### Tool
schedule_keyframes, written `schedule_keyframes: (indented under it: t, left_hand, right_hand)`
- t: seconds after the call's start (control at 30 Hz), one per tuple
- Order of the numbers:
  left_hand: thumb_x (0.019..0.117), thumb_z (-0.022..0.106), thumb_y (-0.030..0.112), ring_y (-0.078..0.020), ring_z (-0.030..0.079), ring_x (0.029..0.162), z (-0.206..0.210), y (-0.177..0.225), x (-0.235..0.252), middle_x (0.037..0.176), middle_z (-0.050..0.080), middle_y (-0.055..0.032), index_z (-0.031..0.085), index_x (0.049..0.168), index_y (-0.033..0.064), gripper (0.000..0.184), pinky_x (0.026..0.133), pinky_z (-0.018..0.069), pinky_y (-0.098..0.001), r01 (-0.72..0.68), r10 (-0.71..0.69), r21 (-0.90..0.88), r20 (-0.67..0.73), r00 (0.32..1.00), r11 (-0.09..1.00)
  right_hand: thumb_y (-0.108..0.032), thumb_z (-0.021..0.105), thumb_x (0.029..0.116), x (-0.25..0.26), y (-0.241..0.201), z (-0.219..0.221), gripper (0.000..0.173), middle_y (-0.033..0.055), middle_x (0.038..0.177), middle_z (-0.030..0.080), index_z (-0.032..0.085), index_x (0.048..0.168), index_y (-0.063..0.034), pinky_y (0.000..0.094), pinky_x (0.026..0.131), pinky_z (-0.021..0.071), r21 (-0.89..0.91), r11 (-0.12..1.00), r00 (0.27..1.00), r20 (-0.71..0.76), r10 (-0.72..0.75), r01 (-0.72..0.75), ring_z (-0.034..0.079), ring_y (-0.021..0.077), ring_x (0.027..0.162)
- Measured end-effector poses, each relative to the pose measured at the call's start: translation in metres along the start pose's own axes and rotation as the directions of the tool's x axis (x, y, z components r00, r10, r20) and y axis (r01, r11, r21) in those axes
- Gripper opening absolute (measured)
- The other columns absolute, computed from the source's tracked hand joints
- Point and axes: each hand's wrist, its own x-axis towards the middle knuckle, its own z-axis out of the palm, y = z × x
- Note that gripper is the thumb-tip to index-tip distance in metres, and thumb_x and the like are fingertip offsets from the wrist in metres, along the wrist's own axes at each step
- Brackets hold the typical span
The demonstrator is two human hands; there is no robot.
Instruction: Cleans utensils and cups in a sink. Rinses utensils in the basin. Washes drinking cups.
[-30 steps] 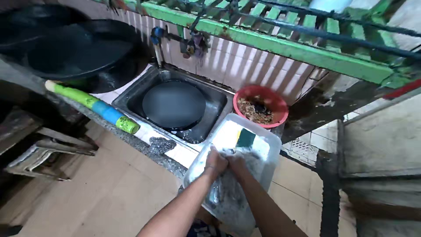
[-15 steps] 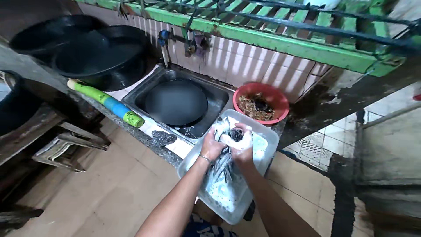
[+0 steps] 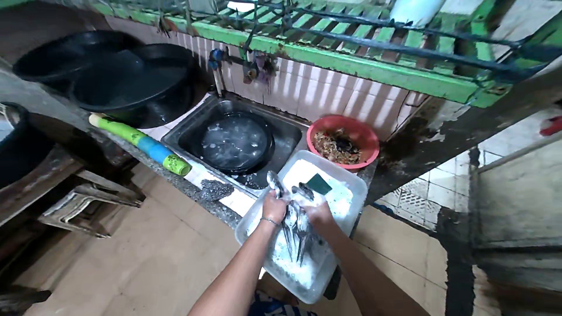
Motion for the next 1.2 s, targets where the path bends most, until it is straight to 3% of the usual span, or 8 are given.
schedule_keyframes:
  t: [0.13, 0.23, 0.33, 0.43, 0.63, 0.8, 0.93, 1.2]
  left_hand:
    - [0.0959, 0.068, 0.012, -0.0302, 0.068, 0.097, -0.019, 0.009, -0.009, 0.107, 0.070, -0.0167, 0.067, 0.120, 0.0057, 0.025, 0.086, 0.0549, -0.0542, -0.081, 0.071, 0.338, 0.041, 0.997, 0.938]
    - [0.0922, 0.072, 0.019, -0.0362, 0.069, 0.095, -0.018, 0.018, -0.014, 0.103, 0.071, -0.0213, 0.066, 0.120, 0.0023, 0.032, 0.085, 0.0555, -0.0586, -0.032, -0.019, 0.573, 0.083, 0.996, 0.819]
    - [0.0909, 0.076, 0.027, -0.0393, 0.064, 0.119, -0.010, 0.018, -0.021, 0.132, 0.062, -0.0250, 0.054, 0.141, 0.0001, 0.061, 0.102, 0.0521, -0.0577, -0.053, -0.026, 0.667, 0.107, 0.994, 0.743]
    - [0.0920, 0.076, 0.031, -0.0342, 0.056, 0.134, -0.002, 0.016, -0.034, 0.152, 0.050, -0.0208, 0.047, 0.151, 0.0039, 0.071, 0.110, 0.0485, -0.0515, -0.174, 0.186, 0.547, 0.034, 0.982, 0.819]
    - [0.1008, 0.063, 0.045, -0.0245, 0.067, 0.105, 0.027, 0.030, -0.035, 0.118, 0.069, -0.0143, 0.058, 0.136, 0.0076, 0.052, 0.091, 0.0560, -0.0472, 0.010, -0.005, -0.030, 0.160, 0.987, 0.999]
    - [0.1042, 0.060, 0.042, -0.0265, 0.068, 0.093, 0.031, 0.056, -0.005, 0.102, 0.070, -0.0173, 0.064, 0.119, -0.0024, 0.047, 0.085, 0.0563, -0.0475, 0.173, -0.161, -0.244, 0.071, 0.984, 0.954]
    - [0.1097, 0.050, 0.032, -0.0161, 0.065, 0.065, 0.025, 0.067, 0.010, 0.072, 0.061, -0.0035, 0.058, 0.104, 0.0051, 0.029, 0.066, 0.0595, -0.0334, 0.122, -0.126, -0.568, 0.033, 0.991, 0.814]
    - [0.1127, 0.042, 0.034, -0.0129, 0.049, 0.053, 0.010, 0.058, -0.012, 0.075, 0.059, -0.0051, 0.061, 0.122, 0.0035, 0.037, 0.050, 0.0442, -0.0295, 0.020, -0.021, -0.085, -0.011, 1.000, 0.996]
  right_hand:
    - [-0.016, 0.076, 0.0908, 0.002, 0.005, -0.012, 0.031, 0.0105, 0.085, 0.069, 0.069, 0.118, -0.0032, 0.0400, 0.063, 0.0563, 0.170, 0.968, 0.972, -0.179, -0.152, 0.183, 0.062, 0.0178, 0.065]
    - [-0.013, 0.079, 0.0843, 0.000, -0.003, -0.010, 0.032, 0.0070, 0.091, 0.071, 0.068, 0.112, -0.0024, 0.0351, 0.066, 0.0599, 0.255, 0.894, 0.898, -0.348, -0.270, 0.368, 0.066, 0.0133, 0.069]
    - [-0.021, 0.079, 0.0887, 0.008, 0.011, -0.006, 0.039, 0.0132, 0.106, 0.073, 0.067, 0.122, -0.0047, 0.0460, 0.085, 0.0615, 0.127, 0.961, 0.948, -0.239, -0.212, 0.247, 0.072, 0.0227, 0.093]
    - [-0.025, 0.076, 0.0940, 0.018, 0.014, 0.000, 0.040, 0.0173, 0.114, 0.072, 0.067, 0.127, -0.0046, 0.0528, 0.092, 0.0569, -0.016, 0.999, 0.990, -0.137, -0.044, 0.042, 0.071, 0.0290, 0.100]
    - [-0.019, 0.055, 0.1042, -0.014, -0.029, 0.017, 0.033, 0.0231, 0.120, 0.068, 0.062, 0.132, -0.0014, 0.0561, 0.099, 0.0513, -0.255, 0.967, 0.992, -0.122, -0.043, 0.010, 0.065, 0.0359, 0.115]
    - [-0.016, 0.061, 0.1016, -0.033, -0.050, 0.010, 0.057, 0.0281, 0.126, 0.064, 0.039, 0.152, 0.0021, 0.0581, 0.101, 0.0508, -0.536, 0.843, 0.997, 0.068, -0.022, 0.055, 0.064, 0.0436, 0.118]
    - [-0.023, 0.056, 0.1050, -0.039, -0.035, 0.001, 0.043, 0.0237, 0.116, 0.069, 0.053, 0.142, -0.0031, 0.0555, 0.095, 0.0540, -0.478, 0.878, 0.989, 0.143, 0.045, 0.029, 0.069, 0.0377, 0.108]
    - [-0.019, 0.067, 0.0986, -0.013, -0.029, -0.044, 0.049, 0.0242, 0.139, 0.057, 0.055, 0.144, -0.0067, 0.0601, 0.103, 0.0491, -0.693, 0.654, 0.899, 0.436, 0.044, 0.304, 0.058, 0.0422, 0.127]
